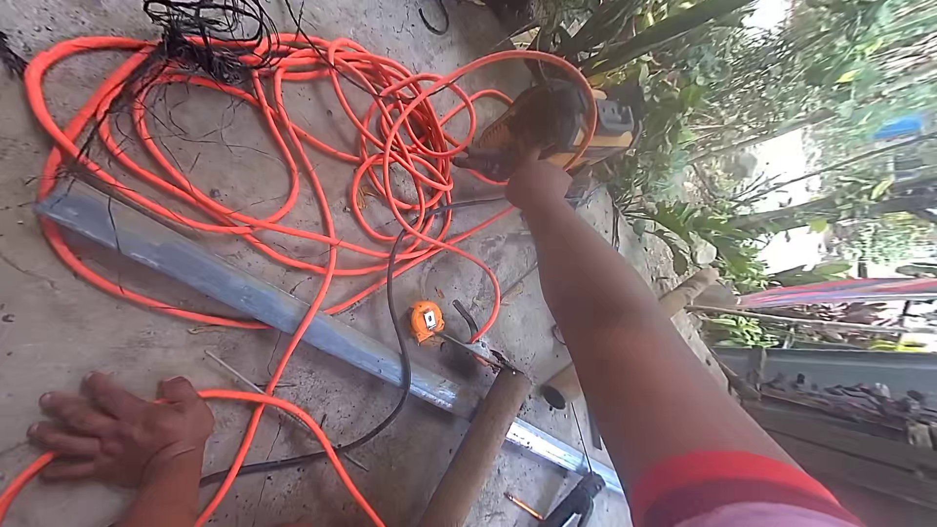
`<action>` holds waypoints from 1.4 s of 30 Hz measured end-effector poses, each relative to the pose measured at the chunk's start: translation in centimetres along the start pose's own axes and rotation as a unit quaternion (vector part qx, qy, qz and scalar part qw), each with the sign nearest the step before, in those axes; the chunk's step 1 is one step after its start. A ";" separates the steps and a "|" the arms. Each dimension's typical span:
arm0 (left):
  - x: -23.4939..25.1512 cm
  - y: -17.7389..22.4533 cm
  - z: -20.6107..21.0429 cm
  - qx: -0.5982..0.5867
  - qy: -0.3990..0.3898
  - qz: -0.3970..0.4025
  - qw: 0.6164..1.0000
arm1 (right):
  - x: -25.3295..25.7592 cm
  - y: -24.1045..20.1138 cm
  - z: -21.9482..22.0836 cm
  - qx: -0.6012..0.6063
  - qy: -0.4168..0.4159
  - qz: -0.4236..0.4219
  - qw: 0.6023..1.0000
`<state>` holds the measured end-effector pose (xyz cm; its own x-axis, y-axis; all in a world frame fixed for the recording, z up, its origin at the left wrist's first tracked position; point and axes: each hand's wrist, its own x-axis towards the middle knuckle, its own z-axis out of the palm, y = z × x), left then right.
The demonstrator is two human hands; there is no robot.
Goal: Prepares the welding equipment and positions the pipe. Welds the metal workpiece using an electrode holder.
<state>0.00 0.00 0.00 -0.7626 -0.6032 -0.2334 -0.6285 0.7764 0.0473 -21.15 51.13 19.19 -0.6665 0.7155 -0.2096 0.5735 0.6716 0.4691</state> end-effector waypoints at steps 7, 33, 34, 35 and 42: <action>0.0 0.0 0.0 0.002 -0.002 -0.002 1.000 | -0.3 -1.0 -1.0 -0.013 -0.020 0.008 1.000; 0.0 0.0 -0.1 -0.002 -0.004 0.000 1.000 | 0.6 -1.5 -0.2 0.003 -0.017 0.023 1.000; -0.1 0.0 -0.2 -0.002 -0.005 -0.001 1.000 | 0.7 -1.5 -0.1 -0.005 -0.017 0.022 1.000; -0.1 0.1 -0.2 -0.003 -0.004 -0.001 1.000 | 0.7 -1.5 0.0 -0.007 -0.018 0.023 1.000; 0.0 0.1 0.1 -0.002 0.000 -0.003 1.000 | 0.2 -0.7 0.1 0.001 -0.014 0.016 1.000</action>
<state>0.00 0.07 -0.11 -0.7593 -0.6071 -0.2342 -0.6330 0.7726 0.0492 -21.69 50.86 18.77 -0.6347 0.7412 -0.2187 0.5952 0.6493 0.4734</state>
